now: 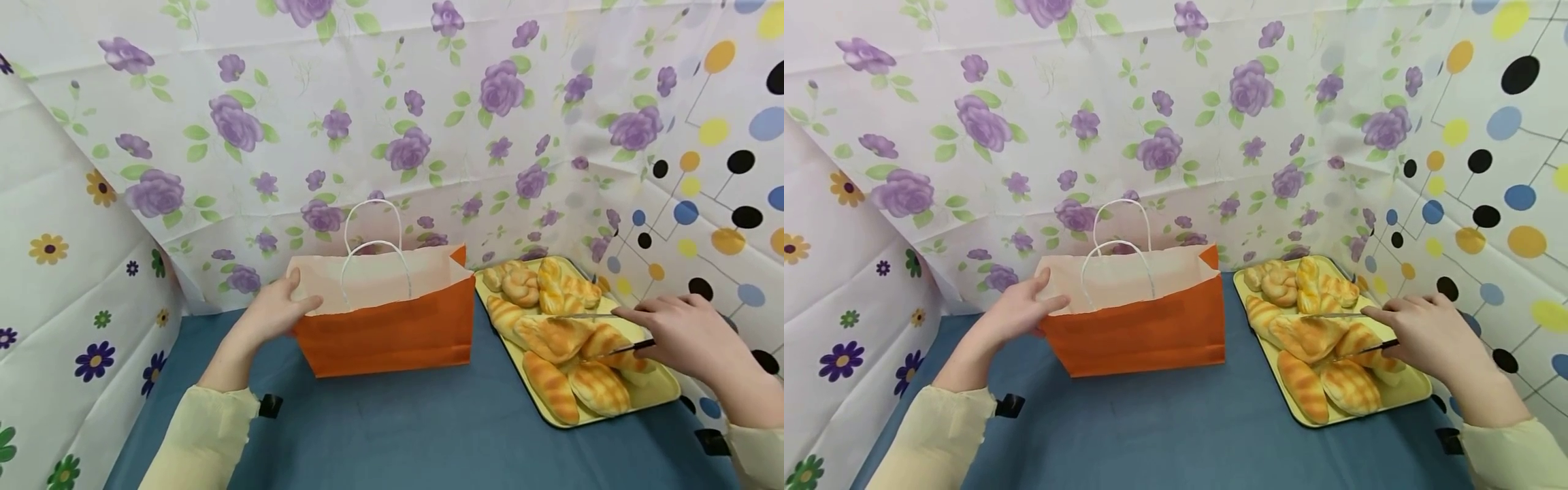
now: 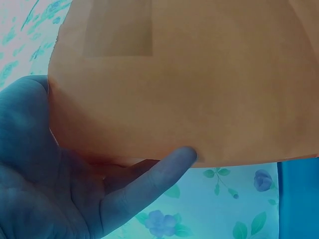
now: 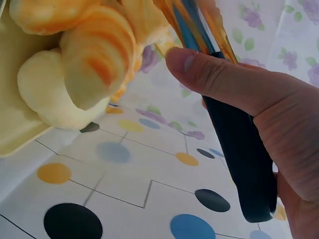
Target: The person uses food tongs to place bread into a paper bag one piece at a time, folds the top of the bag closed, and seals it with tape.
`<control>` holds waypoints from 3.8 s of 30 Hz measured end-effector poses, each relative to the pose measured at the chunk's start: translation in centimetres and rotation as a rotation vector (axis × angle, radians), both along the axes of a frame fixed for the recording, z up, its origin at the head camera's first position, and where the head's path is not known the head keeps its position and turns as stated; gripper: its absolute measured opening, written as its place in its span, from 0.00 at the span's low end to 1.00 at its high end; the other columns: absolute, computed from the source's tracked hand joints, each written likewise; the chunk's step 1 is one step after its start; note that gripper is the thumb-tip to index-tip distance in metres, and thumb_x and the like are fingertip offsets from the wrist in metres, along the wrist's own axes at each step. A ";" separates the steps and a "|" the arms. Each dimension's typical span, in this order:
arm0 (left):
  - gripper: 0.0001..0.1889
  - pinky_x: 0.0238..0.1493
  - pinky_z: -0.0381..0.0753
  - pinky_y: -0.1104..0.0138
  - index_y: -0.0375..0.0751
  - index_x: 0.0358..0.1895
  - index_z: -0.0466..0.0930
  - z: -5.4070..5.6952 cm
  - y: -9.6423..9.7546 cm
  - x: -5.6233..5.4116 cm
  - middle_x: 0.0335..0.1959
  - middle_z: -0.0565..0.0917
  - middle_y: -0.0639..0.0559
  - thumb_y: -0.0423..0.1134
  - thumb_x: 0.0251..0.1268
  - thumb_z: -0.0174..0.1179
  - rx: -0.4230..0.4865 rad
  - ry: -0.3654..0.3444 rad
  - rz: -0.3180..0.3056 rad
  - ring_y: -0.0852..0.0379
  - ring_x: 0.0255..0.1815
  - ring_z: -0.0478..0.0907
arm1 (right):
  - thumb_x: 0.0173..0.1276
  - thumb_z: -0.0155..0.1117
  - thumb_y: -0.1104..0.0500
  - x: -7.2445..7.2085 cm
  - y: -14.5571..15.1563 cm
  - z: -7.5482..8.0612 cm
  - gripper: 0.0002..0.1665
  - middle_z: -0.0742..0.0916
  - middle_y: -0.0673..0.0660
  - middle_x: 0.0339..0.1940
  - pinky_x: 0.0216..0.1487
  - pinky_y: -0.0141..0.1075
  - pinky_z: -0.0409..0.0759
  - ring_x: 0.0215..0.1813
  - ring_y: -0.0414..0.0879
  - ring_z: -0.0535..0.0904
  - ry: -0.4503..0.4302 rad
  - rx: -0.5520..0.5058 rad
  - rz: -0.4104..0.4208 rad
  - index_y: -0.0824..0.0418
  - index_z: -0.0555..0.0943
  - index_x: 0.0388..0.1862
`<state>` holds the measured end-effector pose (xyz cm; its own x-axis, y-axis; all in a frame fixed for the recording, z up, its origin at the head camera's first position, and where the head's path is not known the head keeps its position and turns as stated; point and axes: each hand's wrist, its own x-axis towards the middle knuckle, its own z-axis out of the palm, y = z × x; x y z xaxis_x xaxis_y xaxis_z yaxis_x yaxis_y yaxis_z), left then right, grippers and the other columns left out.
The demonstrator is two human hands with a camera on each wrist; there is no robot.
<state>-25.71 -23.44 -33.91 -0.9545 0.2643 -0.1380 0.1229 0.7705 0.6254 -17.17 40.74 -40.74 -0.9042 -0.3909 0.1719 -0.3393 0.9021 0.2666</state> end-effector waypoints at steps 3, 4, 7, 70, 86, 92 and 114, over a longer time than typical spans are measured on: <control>0.50 0.56 0.84 0.44 0.30 0.86 0.38 0.0 0.0 0.0 0.63 0.76 0.23 0.57 0.82 0.56 -0.001 -0.007 0.000 0.48 0.28 0.86 | 0.35 0.94 0.42 -0.1 -0.3 -0.5 0.51 0.90 0.56 0.43 0.47 0.61 0.76 0.47 0.61 0.85 0.032 -0.001 0.017 0.56 0.89 0.63; 0.50 0.56 0.84 0.44 0.30 0.86 0.38 0.0 0.0 0.0 0.63 0.76 0.23 0.56 0.82 0.56 -0.002 -0.006 0.000 0.48 0.28 0.87 | 0.34 0.95 0.42 -0.2 -0.4 -0.5 0.51 0.90 0.56 0.44 0.48 0.62 0.77 0.47 0.60 0.86 0.043 0.001 0.028 0.56 0.89 0.63; 0.50 0.59 0.83 0.43 0.29 0.86 0.38 0.0 0.1 0.0 0.73 0.69 0.22 0.57 0.82 0.56 -0.007 -0.002 -0.002 0.48 0.29 0.87 | 0.34 0.95 0.42 -0.4 -0.6 -0.6 0.52 0.91 0.57 0.44 0.49 0.63 0.77 0.47 0.59 0.86 0.067 0.005 0.047 0.55 0.90 0.63; 0.49 0.75 0.65 0.36 0.29 0.86 0.38 0.3 -0.2 -0.1 0.86 0.45 0.27 0.57 0.82 0.55 -0.020 -0.002 -0.020 0.28 0.77 0.67 | 0.46 0.91 0.42 -0.7 -1.1 0.0 0.46 0.91 0.60 0.46 0.47 0.62 0.78 0.49 0.62 0.85 0.023 0.011 -0.029 0.58 0.88 0.64; 0.50 0.77 0.61 0.35 0.28 0.86 0.39 -0.1 -0.3 0.2 0.86 0.45 0.27 0.57 0.81 0.56 -0.012 0.011 -0.028 0.28 0.80 0.61 | 0.46 0.91 0.42 -0.4 -1.6 -0.8 0.46 0.89 0.58 0.43 0.41 0.63 0.78 0.45 0.62 0.84 0.008 -0.018 -0.042 0.56 0.88 0.64; 0.49 0.77 0.62 0.36 0.27 0.86 0.40 0.0 -0.2 0.1 0.86 0.47 0.28 0.56 0.82 0.56 -0.007 0.025 -0.036 0.28 0.82 0.57 | 0.44 0.92 0.45 0.0 -1.3 -1.2 0.45 0.89 0.59 0.45 0.46 0.65 0.77 0.49 0.64 0.84 0.038 -0.018 -0.055 0.56 0.88 0.64; 0.51 0.79 0.56 0.36 0.28 0.86 0.37 -0.6 0.0 0.2 0.86 0.44 0.27 0.57 0.81 0.56 0.013 0.026 -0.007 0.27 0.84 0.49 | 0.40 0.94 0.47 0.7 -1.0 -1.0 0.46 0.91 0.61 0.48 0.51 0.68 0.75 0.52 0.67 0.83 0.058 -0.029 -0.063 0.57 0.89 0.62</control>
